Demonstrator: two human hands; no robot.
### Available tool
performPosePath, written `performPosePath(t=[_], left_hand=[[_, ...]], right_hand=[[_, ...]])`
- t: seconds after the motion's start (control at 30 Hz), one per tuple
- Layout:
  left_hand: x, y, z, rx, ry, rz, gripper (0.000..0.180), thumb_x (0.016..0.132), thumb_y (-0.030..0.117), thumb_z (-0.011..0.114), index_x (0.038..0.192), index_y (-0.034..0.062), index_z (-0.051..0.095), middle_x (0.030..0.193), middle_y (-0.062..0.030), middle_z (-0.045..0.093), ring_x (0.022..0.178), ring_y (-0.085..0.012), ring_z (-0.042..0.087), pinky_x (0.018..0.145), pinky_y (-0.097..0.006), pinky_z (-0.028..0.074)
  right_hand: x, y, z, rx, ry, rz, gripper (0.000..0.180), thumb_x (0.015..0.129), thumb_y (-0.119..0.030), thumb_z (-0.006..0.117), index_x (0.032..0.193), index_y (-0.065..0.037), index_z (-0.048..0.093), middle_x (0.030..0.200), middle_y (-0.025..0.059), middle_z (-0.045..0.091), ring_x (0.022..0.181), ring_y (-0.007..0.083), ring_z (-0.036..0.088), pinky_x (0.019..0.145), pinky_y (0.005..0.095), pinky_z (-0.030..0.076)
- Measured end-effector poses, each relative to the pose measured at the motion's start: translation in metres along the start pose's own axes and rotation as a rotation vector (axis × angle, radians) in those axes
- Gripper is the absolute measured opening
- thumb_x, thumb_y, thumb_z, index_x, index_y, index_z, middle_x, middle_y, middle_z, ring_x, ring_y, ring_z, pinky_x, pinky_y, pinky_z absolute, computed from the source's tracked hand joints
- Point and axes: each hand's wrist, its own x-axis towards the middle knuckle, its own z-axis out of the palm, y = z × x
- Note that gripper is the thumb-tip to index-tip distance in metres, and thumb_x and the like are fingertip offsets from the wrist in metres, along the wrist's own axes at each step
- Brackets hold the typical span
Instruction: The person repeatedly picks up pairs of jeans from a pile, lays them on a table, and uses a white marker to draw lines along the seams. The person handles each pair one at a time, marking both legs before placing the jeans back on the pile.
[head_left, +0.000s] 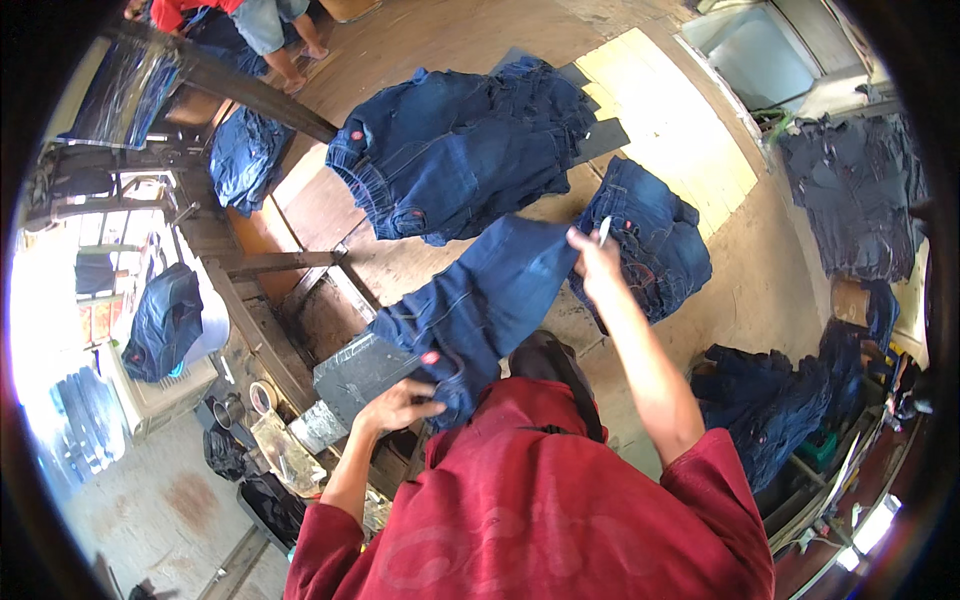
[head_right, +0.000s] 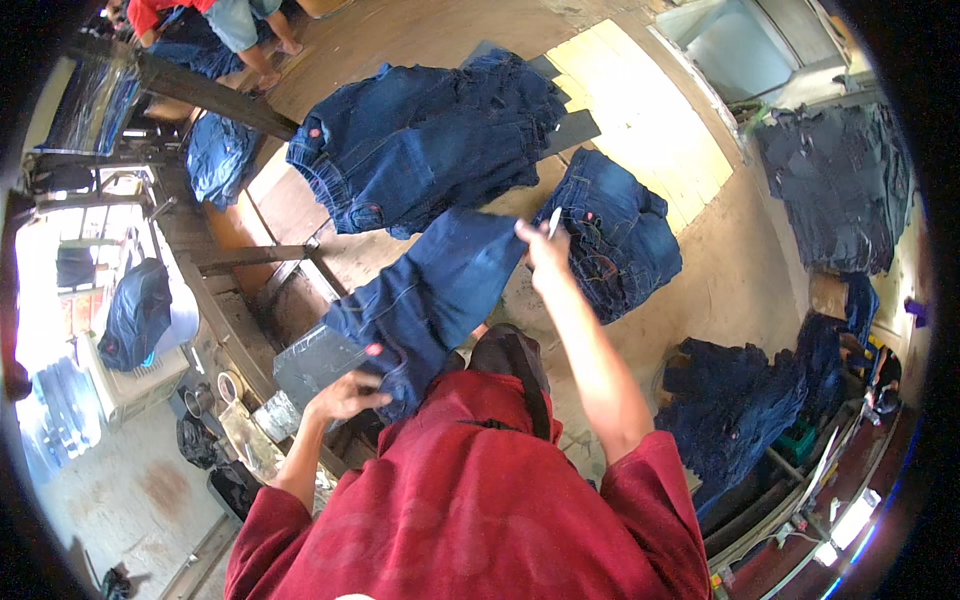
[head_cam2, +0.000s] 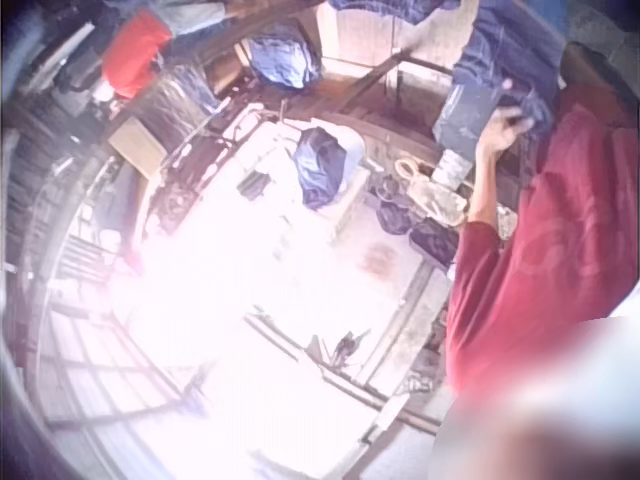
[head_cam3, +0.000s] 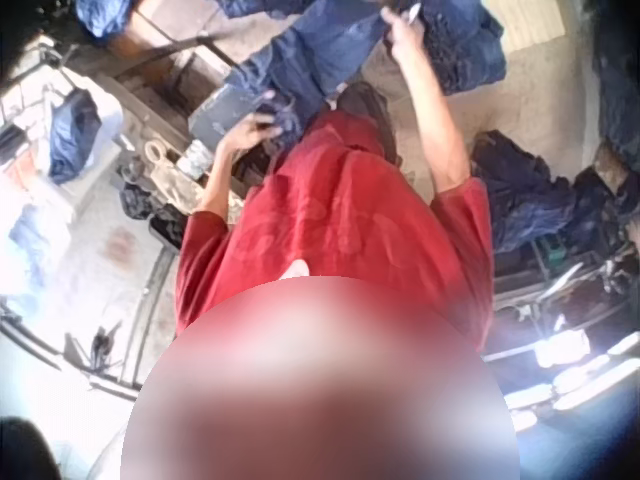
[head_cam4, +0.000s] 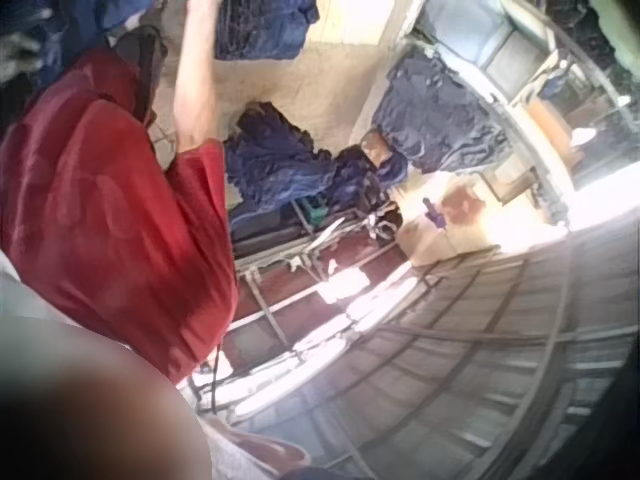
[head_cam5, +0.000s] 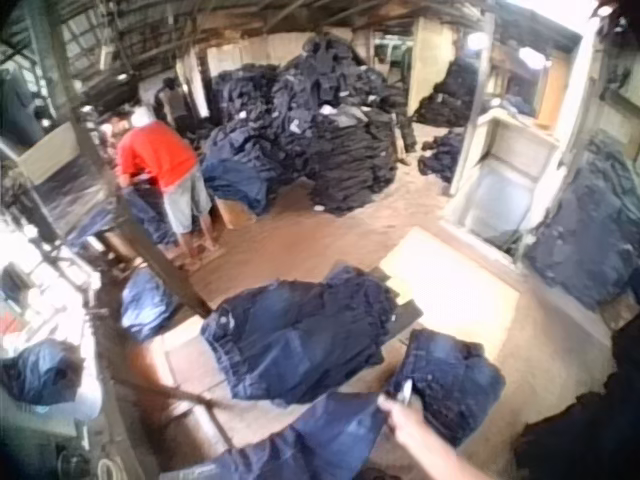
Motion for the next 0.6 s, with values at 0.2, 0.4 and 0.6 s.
performPosePath(t=[0.2,0.4,0.6], left_hand=[[0.124,0.081,0.054,-1.233,0.437,0.1,0.043,0.116,0.025,0.054,0.156,0.0071,0.05,0.148,-0.0085,0.063,0.137,-0.0239,0.059,0.119,-0.04,0.044],[0.182,0.101,0.042,-1.948,0.649,0.291,0.045,0.118,0.027,0.048,0.162,0.0148,0.046,0.161,-0.0061,0.055,0.144,-0.0278,0.056,0.122,-0.053,0.045],[0.074,0.043,0.024,-1.741,0.817,0.504,0.057,0.114,0.035,0.052,0.166,0.0132,0.043,0.166,-0.0085,0.052,0.15,-0.0301,0.051,0.129,-0.05,0.039]], right_hand=[[0.042,-0.121,0.022,-0.355,-0.18,-0.321,0.033,0.102,-0.031,0.08,0.112,-0.009,0.057,0.114,0.0109,0.074,0.104,0.0248,0.074,0.089,0.0417,0.062],[-0.108,-0.083,0.024,-0.815,-0.35,-0.753,0.041,0.1,-0.035,0.081,0.109,-0.001,0.06,0.086,0.0147,0.072,0.078,0.0314,0.075,0.07,0.0417,0.058],[-0.235,-0.01,0.037,-1.092,-0.696,-0.779,0.06,0.09,-0.033,0.088,0.134,-0.003,0.06,0.124,0.0168,0.069,0.118,0.0375,0.065,0.1,0.0471,0.053]])
